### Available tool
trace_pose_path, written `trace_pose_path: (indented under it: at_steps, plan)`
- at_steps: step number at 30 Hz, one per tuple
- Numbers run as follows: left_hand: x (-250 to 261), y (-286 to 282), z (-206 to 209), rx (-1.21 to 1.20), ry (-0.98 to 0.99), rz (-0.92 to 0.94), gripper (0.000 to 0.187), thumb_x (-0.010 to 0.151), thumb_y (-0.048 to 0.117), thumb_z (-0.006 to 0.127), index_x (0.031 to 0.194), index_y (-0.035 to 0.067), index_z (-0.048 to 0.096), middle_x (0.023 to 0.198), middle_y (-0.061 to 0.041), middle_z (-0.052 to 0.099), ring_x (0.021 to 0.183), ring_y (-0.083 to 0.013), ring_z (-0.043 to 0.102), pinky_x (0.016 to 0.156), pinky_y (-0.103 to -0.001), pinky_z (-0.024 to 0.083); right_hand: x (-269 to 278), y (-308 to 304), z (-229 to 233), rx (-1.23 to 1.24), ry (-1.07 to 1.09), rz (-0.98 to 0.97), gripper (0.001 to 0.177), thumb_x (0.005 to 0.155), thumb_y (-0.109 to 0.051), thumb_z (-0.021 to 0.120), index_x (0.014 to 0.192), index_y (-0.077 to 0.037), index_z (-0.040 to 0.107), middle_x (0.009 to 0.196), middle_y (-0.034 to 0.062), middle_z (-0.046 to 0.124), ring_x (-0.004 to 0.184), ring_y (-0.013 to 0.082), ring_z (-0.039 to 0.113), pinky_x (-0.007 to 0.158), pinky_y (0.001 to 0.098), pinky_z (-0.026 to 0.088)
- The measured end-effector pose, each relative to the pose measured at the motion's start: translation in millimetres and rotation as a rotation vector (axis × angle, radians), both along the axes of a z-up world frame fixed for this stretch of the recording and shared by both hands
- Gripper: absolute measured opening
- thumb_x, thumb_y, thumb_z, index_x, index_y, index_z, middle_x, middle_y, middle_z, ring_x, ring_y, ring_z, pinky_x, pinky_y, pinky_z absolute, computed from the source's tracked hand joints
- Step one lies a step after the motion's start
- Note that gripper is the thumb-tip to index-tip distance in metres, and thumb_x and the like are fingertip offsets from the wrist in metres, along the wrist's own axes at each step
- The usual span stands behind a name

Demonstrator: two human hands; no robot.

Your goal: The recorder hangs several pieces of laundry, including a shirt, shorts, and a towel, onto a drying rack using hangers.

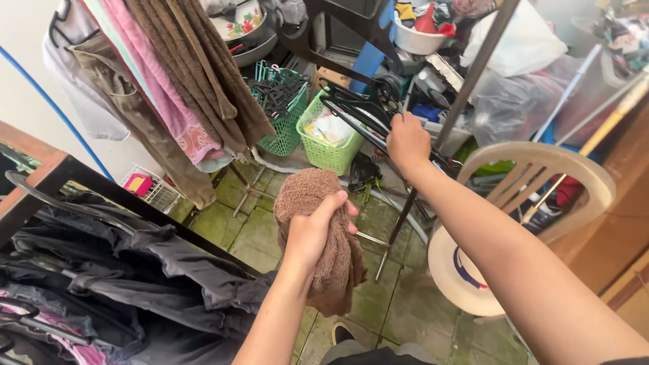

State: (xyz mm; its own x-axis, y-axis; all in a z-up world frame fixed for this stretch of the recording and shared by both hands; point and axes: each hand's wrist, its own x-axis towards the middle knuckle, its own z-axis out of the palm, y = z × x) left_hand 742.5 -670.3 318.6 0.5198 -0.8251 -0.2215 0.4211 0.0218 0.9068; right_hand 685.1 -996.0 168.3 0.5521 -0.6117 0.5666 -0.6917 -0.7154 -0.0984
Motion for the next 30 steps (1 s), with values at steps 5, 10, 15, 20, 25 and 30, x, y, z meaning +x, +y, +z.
trace_pose_path:
  at_steps: [5, 10, 15, 20, 25, 30]
  plan:
    - [3.5, -1.9, 4.3, 0.076, 0.025, 0.01, 0.029, 0.091, 0.028, 0.067, 0.089, 0.0, 0.072, 0.082, -0.007, 0.074, 0.066, -0.0172, 0.069, 0.063, -0.033, 0.055, -0.1, 3.8, 18.4, 0.072, -0.038, 0.016, 0.029, 0.087, -0.018, 0.077, 0.109, -0.011, 0.061, 0.105, 0.0081, 0.06, 0.102, 0.0308, 0.063, 0.076, 0.0463, 0.056]
    - [1.8, -11.2, 12.8, 0.117, 0.024, 0.023, 0.03, 0.09, 0.029, 0.067, 0.086, 0.0, 0.073, 0.08, -0.008, 0.073, 0.066, -0.0168, 0.069, 0.062, -0.034, 0.056, 2.2, 5.2, 37.3, 0.107, -0.028, 0.034, 0.044, 0.078, -0.027, 0.084, 0.11, -0.009, 0.059, 0.104, 0.012, 0.059, 0.101, 0.0332, 0.06, 0.072, 0.0476, 0.055]
    - [-0.2, -18.0, 8.8, 0.117, 0.018, 0.009, 0.031, 0.09, 0.03, 0.067, 0.084, 0.0, 0.072, 0.078, -0.007, 0.072, 0.066, -0.0167, 0.069, 0.06, -0.034, 0.055, 1.2, -4.7, 21.3, 0.012, -0.096, 0.122, 0.044, 0.078, -0.017, 0.08, 0.114, -0.006, 0.058, 0.106, 0.0121, 0.058, 0.104, 0.0321, 0.058, 0.076, 0.0426, 0.055]
    - [-5.1, -25.6, 10.9, 0.131, 0.021, 0.005, 0.029, 0.09, 0.03, 0.067, 0.085, 0.001, 0.073, 0.079, -0.006, 0.073, 0.066, -0.016, 0.069, 0.06, -0.033, 0.055, -1.9, -0.1, 31.2, -0.025, -0.18, 0.142, 0.031, 0.079, -0.016, 0.077, 0.105, -0.006, 0.064, 0.102, 0.0116, 0.06, 0.103, 0.0323, 0.057, 0.08, 0.0449, 0.054]
    - [-8.7, -32.4, 17.4, 0.144, 0.011, -0.024, 0.026, 0.089, 0.029, 0.067, 0.087, 0.004, 0.073, 0.08, -0.005, 0.073, 0.065, -0.0155, 0.069, 0.06, -0.033, 0.056, -0.1, 11.6, 55.2, 0.04, -0.223, 0.146, 0.022, 0.082, -0.021, 0.077, 0.095, -0.004, 0.07, 0.096, 0.0134, 0.069, 0.099, 0.0349, 0.064, 0.081, 0.0486, 0.053]
    - [-0.9, -33.0, 24.2, 0.204, -0.053, -0.091, 0.031, 0.09, 0.032, 0.069, 0.086, 0.002, 0.073, 0.077, -0.006, 0.074, 0.062, -0.0163, 0.068, 0.061, -0.031, 0.056, 4.2, 21.9, 74.2, 0.329, -0.199, 0.195, 0.029, 0.088, -0.03, 0.077, 0.104, -0.006, 0.073, 0.095, 0.0182, 0.074, 0.087, 0.0402, 0.07, 0.074, 0.0515, 0.054]
